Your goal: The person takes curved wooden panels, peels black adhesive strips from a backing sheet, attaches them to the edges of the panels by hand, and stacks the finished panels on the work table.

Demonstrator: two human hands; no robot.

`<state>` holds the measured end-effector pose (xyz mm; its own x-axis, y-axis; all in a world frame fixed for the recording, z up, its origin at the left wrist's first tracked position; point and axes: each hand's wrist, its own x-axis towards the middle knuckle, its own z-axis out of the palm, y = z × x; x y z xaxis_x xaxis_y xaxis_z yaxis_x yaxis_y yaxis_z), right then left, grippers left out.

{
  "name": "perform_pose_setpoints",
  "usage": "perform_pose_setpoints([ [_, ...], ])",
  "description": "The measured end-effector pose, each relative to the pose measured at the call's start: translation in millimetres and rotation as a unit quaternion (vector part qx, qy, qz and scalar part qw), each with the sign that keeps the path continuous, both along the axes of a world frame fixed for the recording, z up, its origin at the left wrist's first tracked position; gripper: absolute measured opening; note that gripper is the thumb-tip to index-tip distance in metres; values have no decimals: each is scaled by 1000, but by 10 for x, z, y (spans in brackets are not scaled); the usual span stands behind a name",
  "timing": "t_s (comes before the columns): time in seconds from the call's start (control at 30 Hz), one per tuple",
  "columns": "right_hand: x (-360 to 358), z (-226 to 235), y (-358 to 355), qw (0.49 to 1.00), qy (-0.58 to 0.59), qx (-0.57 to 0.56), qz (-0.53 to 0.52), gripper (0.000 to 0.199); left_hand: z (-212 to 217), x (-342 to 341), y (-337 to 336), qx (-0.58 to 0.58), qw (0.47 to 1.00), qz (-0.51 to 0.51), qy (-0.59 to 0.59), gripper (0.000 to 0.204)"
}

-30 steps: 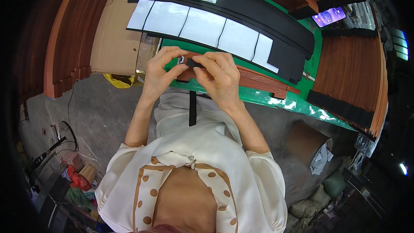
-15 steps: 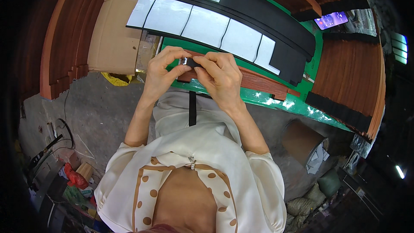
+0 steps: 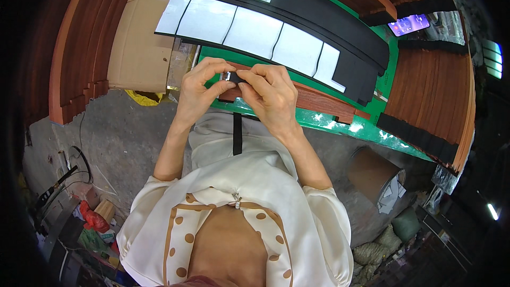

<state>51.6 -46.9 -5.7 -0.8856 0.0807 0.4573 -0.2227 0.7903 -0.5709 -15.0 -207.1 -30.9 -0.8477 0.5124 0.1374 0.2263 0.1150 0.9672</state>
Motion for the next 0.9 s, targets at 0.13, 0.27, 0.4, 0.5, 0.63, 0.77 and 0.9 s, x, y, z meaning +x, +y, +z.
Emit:
perform_pose_setpoints([
  [0.13,4,0,5,1000,-3,-1,5,28,-17,4,-2,-4,1000,-1,9,25],
  [0.27,10,36,52,999,-38,-31,17,29,-1,-3,-6,-4,1000,-3,7,25],
  [0.4,105,21,121,996,-50,-66,-16,28,-27,1,25,4,997,10,76,25],
  [0.5,119,-30,151,1000,8,10,8,28,-79,-7,48,-7,980,12,197,25],
  [0.63,93,-83,140,993,84,79,28,26,-129,-1,63,-39,938,25,344,32],
  [0.77,105,-100,106,992,96,76,19,30,-210,18,105,-18,936,36,351,33],
  [0.9,119,-80,148,994,88,54,23,29,-164,68,113,-74,936,27,342,32],
])
